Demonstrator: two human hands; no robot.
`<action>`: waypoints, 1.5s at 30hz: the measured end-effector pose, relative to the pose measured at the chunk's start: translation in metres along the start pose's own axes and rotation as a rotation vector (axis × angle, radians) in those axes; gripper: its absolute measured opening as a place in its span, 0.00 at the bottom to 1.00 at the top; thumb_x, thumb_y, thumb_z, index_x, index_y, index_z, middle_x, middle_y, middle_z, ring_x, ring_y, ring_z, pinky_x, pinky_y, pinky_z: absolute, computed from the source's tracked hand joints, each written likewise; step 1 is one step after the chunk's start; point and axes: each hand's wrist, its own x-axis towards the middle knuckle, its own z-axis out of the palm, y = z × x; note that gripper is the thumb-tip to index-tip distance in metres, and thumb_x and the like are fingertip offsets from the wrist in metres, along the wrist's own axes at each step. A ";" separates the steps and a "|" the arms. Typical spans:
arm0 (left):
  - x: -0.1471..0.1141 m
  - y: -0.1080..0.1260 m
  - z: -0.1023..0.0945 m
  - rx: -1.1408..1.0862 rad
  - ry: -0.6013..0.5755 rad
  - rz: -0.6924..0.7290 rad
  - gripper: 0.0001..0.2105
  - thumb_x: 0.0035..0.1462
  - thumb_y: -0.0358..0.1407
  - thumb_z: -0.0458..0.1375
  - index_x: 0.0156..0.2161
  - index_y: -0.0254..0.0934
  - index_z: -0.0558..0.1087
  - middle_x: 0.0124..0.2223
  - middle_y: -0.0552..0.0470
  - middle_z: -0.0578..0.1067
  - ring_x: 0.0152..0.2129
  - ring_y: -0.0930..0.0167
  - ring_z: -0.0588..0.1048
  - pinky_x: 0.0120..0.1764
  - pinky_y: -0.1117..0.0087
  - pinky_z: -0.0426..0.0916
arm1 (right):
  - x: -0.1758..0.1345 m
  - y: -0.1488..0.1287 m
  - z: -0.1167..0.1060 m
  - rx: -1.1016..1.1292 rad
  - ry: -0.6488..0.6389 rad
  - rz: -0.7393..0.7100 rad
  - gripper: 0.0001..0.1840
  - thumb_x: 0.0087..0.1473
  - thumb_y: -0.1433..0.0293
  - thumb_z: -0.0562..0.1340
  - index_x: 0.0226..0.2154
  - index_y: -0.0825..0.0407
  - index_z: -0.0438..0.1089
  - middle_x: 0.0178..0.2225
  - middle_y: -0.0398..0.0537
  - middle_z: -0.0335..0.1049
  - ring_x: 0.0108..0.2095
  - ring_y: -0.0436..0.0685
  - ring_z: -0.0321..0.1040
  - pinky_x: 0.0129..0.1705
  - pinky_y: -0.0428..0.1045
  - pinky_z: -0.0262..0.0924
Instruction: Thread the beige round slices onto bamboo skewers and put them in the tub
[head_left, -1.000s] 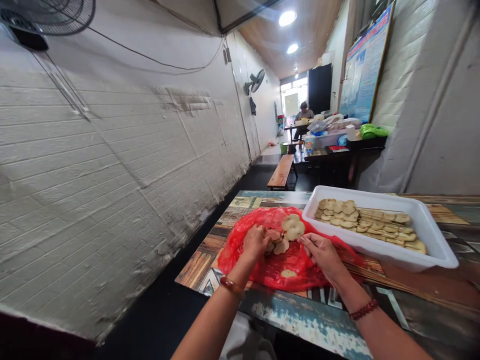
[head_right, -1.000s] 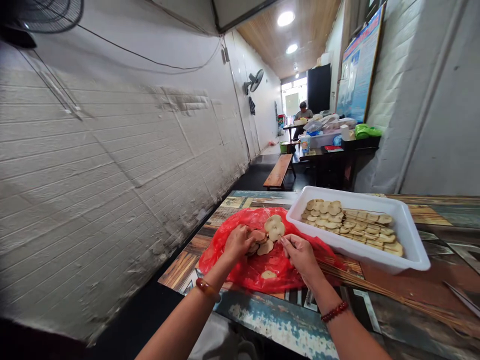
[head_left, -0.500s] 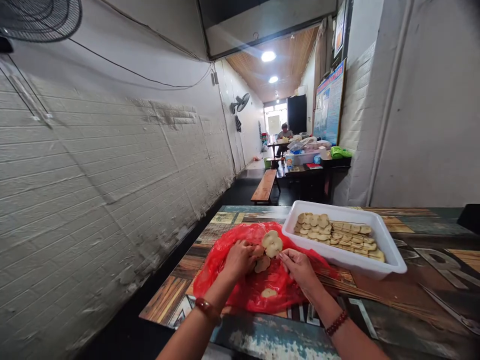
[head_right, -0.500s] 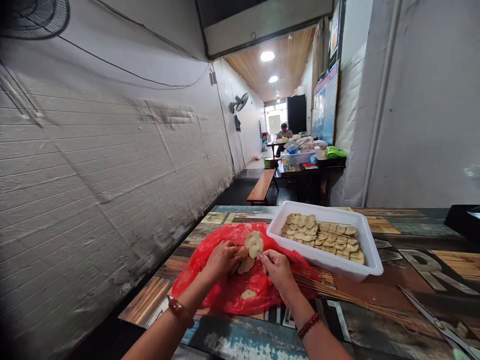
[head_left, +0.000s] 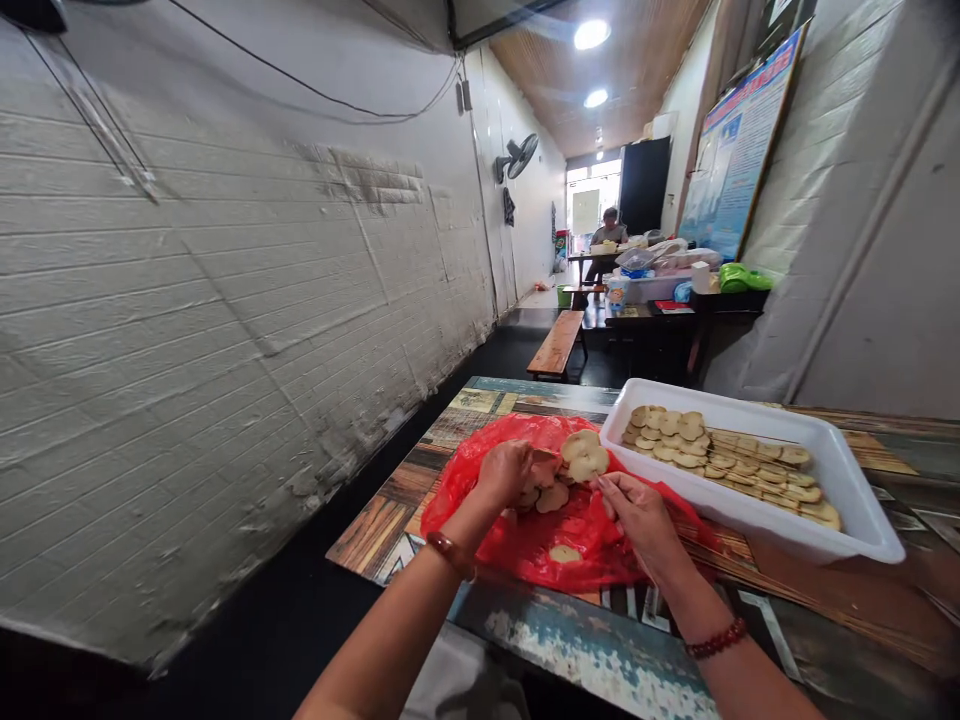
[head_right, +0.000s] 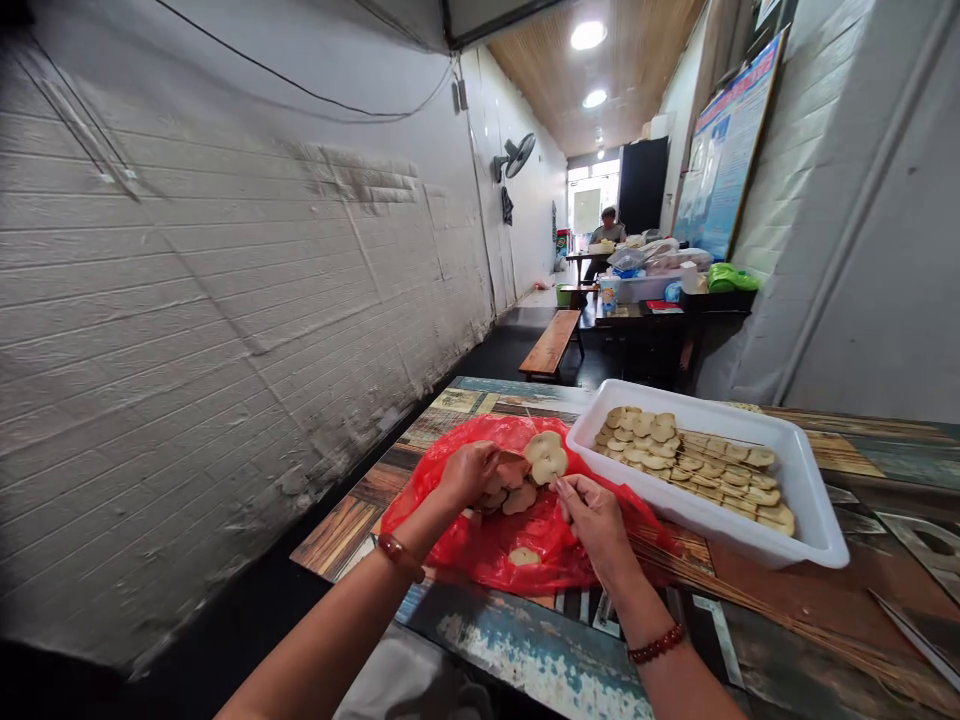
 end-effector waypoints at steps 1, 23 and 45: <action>0.001 0.000 -0.001 -0.006 -0.003 0.000 0.14 0.59 0.40 0.53 0.45 0.34 0.70 0.45 0.45 0.72 0.39 0.68 0.72 0.40 0.63 0.70 | 0.000 -0.001 -0.001 0.011 0.011 0.001 0.20 0.48 0.52 0.61 0.29 0.54 0.69 0.14 0.34 0.55 0.13 0.44 0.46 0.14 0.42 0.40; 0.019 0.005 0.014 -1.146 -0.027 -0.179 0.13 0.40 0.37 0.67 0.30 0.32 0.71 0.24 0.57 0.70 0.18 0.81 0.63 0.22 0.79 0.55 | -0.019 -0.009 0.006 -0.099 0.002 0.215 0.21 0.49 0.50 0.61 0.29 0.52 0.67 0.13 0.33 0.52 0.12 0.43 0.44 0.12 0.41 0.40; 0.014 -0.008 0.011 -1.307 0.052 -0.222 0.11 0.44 0.39 0.64 0.30 0.31 0.73 0.27 0.53 0.73 0.22 0.76 0.71 0.29 0.75 0.65 | -0.041 0.010 0.005 -0.648 0.050 -0.087 0.18 0.49 0.52 0.60 0.26 0.48 0.74 0.24 0.45 0.75 0.27 0.56 0.72 0.30 0.44 0.65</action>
